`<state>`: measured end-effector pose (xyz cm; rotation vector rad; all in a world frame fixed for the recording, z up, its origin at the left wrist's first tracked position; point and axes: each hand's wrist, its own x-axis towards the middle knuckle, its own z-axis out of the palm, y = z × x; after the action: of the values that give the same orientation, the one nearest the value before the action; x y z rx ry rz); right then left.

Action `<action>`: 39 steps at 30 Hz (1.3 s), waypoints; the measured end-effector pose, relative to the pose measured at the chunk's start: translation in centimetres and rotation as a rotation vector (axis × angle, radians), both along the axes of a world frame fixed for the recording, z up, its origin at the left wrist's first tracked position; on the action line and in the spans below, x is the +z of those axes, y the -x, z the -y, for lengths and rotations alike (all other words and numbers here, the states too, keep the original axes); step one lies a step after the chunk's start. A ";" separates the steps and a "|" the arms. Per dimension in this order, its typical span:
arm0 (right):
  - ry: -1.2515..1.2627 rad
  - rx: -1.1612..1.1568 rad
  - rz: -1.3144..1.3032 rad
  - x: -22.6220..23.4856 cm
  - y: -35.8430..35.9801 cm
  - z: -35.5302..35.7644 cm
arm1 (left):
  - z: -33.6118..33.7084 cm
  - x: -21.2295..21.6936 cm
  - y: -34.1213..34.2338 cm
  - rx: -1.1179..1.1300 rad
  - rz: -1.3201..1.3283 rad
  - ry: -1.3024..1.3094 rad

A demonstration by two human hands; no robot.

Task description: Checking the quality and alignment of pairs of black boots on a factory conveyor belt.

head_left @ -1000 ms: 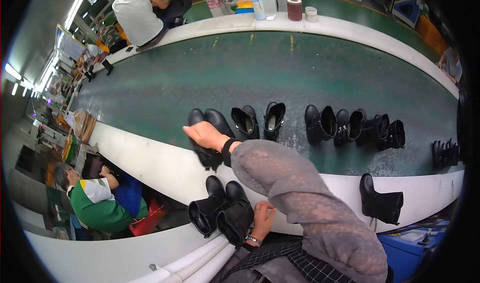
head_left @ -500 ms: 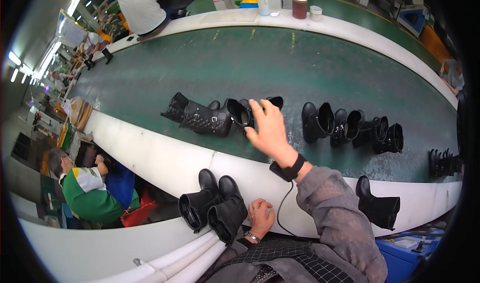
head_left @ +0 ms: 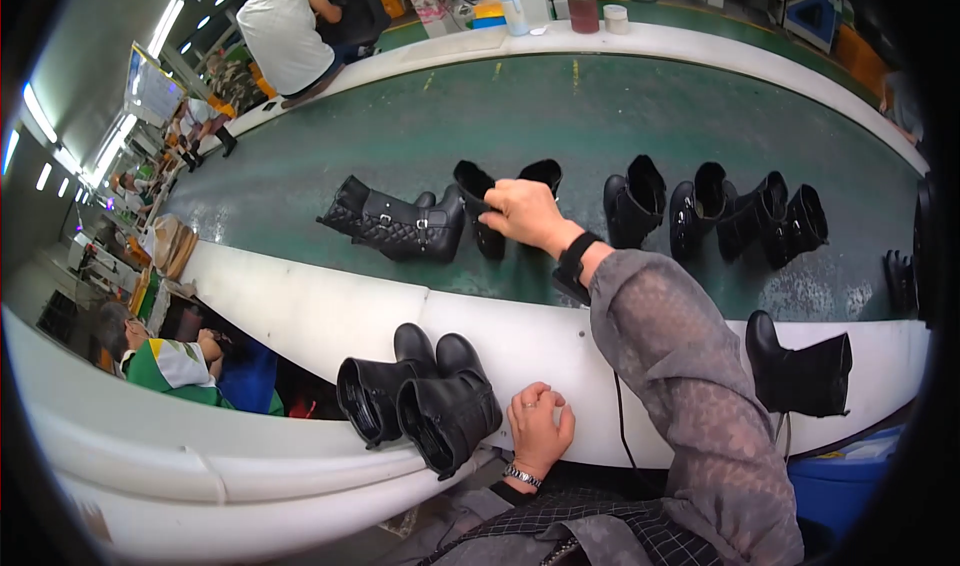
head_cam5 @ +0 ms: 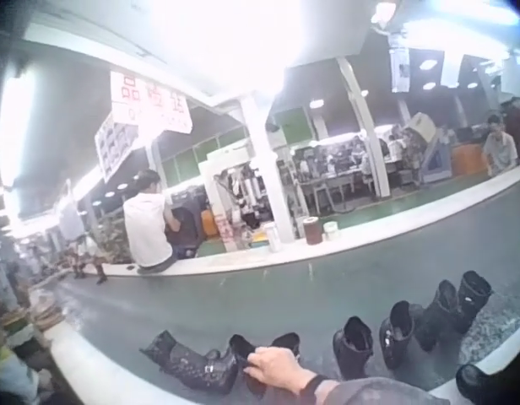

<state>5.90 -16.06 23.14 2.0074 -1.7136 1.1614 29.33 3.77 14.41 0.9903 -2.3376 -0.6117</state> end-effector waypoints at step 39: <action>0.390 -0.112 0.695 -4.1 -14.7 -41.2 | -11.7 3.0 -2.1 -0.428 -0.489 0.037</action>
<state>20.59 25.13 19.02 1.3336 -1.6458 2.1210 31.46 15.43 17.41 0.2670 -2.1018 -0.8582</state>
